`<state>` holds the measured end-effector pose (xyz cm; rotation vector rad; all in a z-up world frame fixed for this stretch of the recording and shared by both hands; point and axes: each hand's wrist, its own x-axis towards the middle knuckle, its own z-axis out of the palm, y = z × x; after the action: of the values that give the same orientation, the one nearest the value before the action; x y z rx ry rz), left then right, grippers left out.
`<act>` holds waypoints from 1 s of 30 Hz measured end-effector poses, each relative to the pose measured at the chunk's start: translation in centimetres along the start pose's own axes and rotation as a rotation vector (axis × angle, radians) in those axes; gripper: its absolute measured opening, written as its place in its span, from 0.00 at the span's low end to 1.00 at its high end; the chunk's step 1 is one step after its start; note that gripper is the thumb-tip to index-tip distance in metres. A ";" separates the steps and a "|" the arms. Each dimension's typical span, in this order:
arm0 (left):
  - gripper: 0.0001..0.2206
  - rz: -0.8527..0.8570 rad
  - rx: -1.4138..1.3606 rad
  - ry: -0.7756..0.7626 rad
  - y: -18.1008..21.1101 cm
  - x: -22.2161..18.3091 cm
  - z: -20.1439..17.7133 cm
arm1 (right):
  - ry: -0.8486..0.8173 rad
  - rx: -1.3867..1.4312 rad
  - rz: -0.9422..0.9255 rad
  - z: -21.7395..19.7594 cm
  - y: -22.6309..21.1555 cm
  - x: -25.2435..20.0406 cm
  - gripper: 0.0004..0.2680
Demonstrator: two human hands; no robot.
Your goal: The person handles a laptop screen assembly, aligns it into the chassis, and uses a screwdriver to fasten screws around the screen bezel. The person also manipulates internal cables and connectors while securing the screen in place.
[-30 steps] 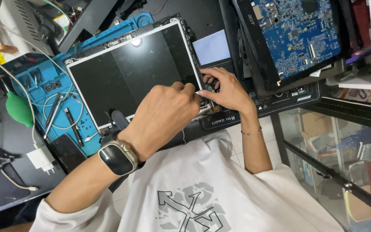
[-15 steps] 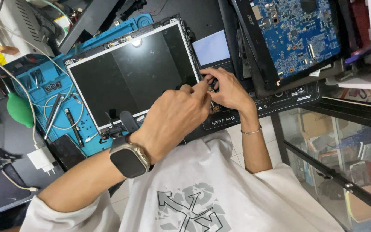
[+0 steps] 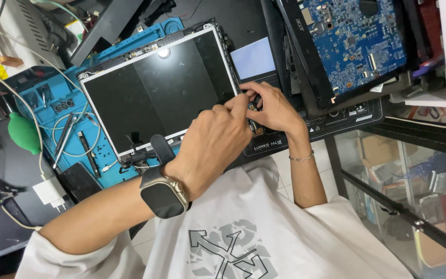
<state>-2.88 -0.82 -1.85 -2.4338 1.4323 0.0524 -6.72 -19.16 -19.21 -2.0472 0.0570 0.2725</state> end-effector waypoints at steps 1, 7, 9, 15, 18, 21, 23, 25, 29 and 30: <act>0.06 0.040 -0.051 0.052 -0.1 0.1 0.0 | 0.000 -0.026 0.058 0.0 -0.1 0.1 0.23; 0.06 0.024 -0.089 0.096 -0.2 0.3 -0.4 | 0.032 -0.030 -0.010 0.3 0.6 0.0 0.22; 0.07 0.016 -0.088 0.058 -0.3 0.4 -0.5 | 0.034 0.004 -0.063 0.1 0.3 0.0 0.21; 0.07 -0.039 0.002 0.087 -0.2 0.3 -0.6 | 0.013 -0.014 -0.011 -0.1 -0.4 0.2 0.19; 0.05 0.082 -0.070 0.007 0.0 0.2 -0.5 | 0.023 -0.049 0.072 -0.4 -0.9 0.4 0.22; 0.05 0.007 -0.164 0.181 0.3 0.1 -0.2 | 0.013 0.132 0.085 -0.3 -0.5 1.1 0.19; 0.06 -0.020 -0.013 0.103 0.5 0.0 -0.2 | 0.184 0.132 -0.026 0.1 -0.2 1.8 0.13; 0.05 0.032 -0.031 0.122 0.5 -0.1 -0.4 | 0.346 0.087 -0.071 1.1 -0.4 3.6 0.13; 0.05 0.003 0.006 0.129 0.9 -0.2 -0.4 | 0.678 -0.070 -0.148 1.9 0.5 7.4 0.11; 0.05 0.000 0.009 0.130 0.9 -0.3 -0.3 | 0.678 -0.069 -0.152 1.8 0.7 8.0 0.11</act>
<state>-3.83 -1.07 -1.70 -2.4696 1.4831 -0.1138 0.69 -17.32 -22.36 -2.1145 0.3092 -0.5272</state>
